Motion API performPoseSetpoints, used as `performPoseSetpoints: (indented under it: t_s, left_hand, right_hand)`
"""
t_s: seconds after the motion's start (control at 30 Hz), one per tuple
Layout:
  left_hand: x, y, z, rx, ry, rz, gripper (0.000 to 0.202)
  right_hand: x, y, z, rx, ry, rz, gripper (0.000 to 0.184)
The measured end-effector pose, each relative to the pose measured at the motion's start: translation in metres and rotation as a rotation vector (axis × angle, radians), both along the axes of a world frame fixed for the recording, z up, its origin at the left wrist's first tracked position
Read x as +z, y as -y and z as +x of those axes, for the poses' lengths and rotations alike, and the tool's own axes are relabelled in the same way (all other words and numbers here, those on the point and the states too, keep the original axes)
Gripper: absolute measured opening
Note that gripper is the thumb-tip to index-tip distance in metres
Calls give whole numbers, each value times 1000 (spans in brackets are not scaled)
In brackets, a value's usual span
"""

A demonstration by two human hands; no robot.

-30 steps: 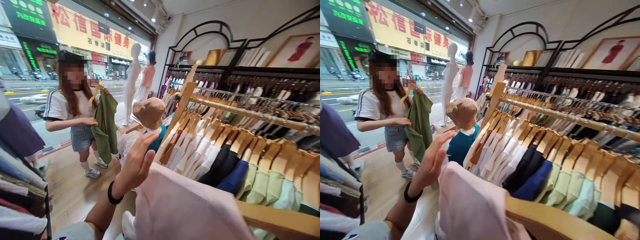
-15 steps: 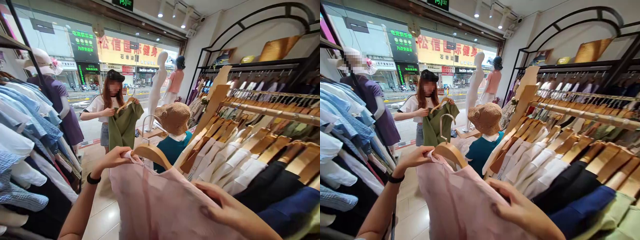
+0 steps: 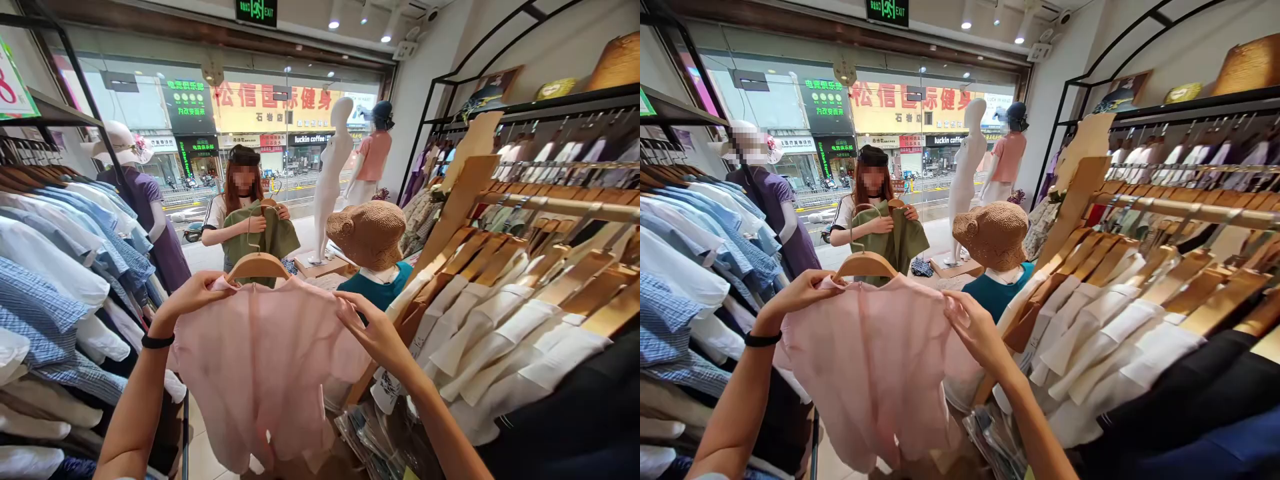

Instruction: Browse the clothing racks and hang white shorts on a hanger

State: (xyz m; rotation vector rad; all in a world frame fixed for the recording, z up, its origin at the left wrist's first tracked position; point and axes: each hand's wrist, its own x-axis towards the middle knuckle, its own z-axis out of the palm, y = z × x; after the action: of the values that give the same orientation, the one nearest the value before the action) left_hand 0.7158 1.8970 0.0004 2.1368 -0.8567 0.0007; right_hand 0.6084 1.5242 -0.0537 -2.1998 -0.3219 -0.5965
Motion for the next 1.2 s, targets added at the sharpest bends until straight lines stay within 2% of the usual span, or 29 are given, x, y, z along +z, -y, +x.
performPoseSetpoints:
  t_s: [0.13, 0.27, 0.43, 0.53, 0.7, 0.8, 0.9, 1.03, 1.13, 1.2]
  left_hand:
    - [13, -6, 14, 144, 114, -21, 43]
    - [23, 0, 36, 261, 228, -62, 39]
    - [32, 14, 72, 272, 250, -159, 36]
    - [31, 22, 94, 266, 220, -216, 37]
    - [18, 38, 131, 325, 173, -316, 41]
    - [18, 51, 151, 355, 218, -282, 41]
    - [36, 63, 168, 465, 315, -186, 37]
    - [79, 73, 184, 643, 498, -80, 37]
    - [105, 77, 181, 723, 625, -30, 41]
    - [108, 80, 168, 788, 716, -70, 44]
  right_hand:
    - [-16, 8, 22, -58, -4, 104, 43]
    - [-31, -2, 40, -57, -89, 199, 43]
    - [-52, -26, 58, 19, -186, 236, 44]
    - [-66, -37, 64, 29, -251, 273, 47]
    - [-80, -57, 75, 28, -312, 335, 52]
    - [-86, -65, 82, 57, -345, 333, 54]
    - [-93, -62, 87, 66, -372, 348, 54]
    - [-104, -49, 90, 47, -375, 391, 54]
    - [-111, -41, 87, 32, -376, 408, 55]
    - [-118, -36, 83, 21, -397, 435, 54]
